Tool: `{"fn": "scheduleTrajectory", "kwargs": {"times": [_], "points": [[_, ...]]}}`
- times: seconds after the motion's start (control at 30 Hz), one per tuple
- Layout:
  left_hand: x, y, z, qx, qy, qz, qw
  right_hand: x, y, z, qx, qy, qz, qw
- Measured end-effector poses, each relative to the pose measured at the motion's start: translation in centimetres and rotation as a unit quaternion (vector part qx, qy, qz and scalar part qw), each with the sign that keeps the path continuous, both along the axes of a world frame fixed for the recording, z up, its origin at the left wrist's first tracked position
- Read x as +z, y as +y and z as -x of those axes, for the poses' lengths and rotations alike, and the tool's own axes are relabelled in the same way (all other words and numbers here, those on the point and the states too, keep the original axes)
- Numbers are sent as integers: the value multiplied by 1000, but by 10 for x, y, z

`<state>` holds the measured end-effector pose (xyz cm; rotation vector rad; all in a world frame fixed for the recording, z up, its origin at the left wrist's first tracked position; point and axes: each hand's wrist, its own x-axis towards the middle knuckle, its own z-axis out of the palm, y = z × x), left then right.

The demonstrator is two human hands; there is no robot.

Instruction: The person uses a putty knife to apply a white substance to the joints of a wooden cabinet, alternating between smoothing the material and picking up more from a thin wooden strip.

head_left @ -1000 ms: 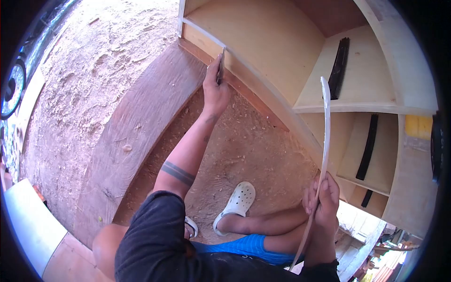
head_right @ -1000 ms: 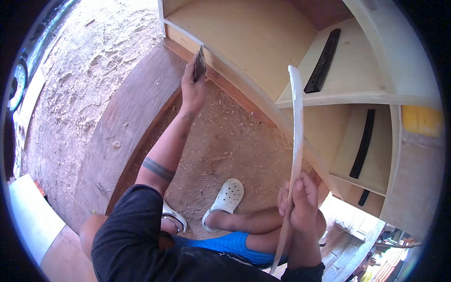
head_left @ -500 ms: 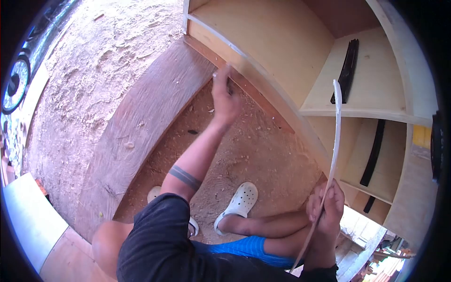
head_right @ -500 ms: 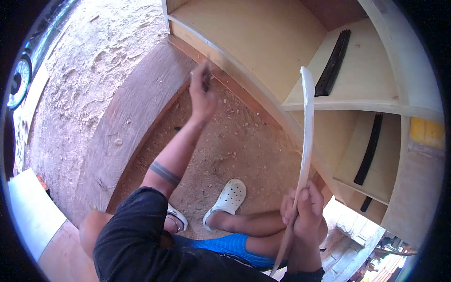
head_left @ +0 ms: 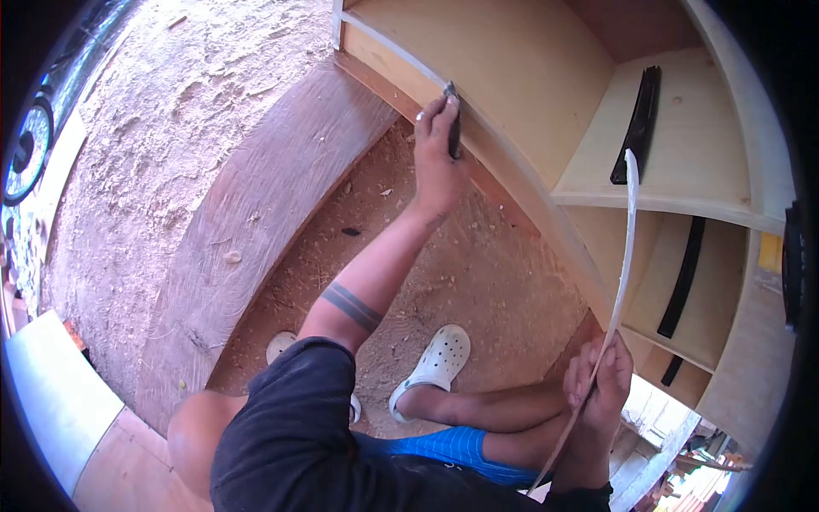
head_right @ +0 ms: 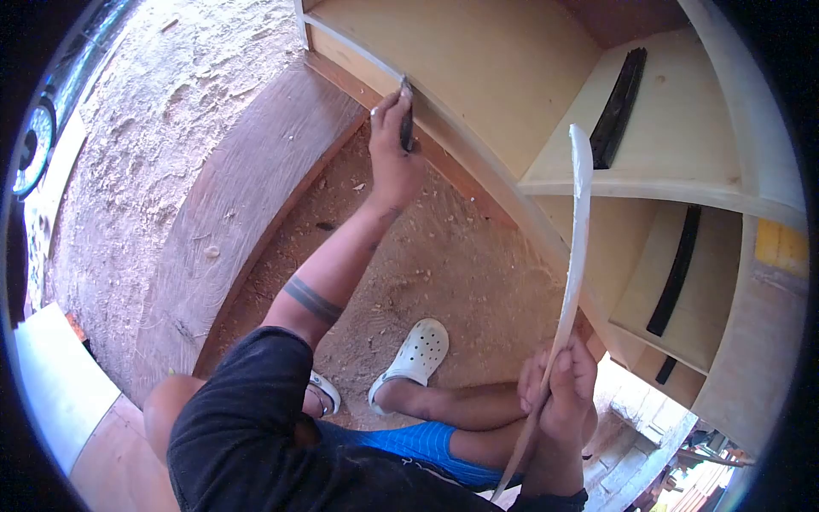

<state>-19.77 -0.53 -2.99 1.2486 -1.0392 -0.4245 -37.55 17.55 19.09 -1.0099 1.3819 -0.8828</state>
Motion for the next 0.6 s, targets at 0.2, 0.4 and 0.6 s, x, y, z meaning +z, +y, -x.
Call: {"fn": "scheduleTrajectory", "kwargs": {"times": [0.2,0.4,0.6], "points": [[-8,25,33,-68,-37,-1,997,2,4,-1,-12,7,10,1000],[-5,0,-15,21,10,42,999,7,8,-1,-9,2,20,1000],[9,3,17,-5,1,0,1000,3,4,-1,-15,-3,20,1000]]}}
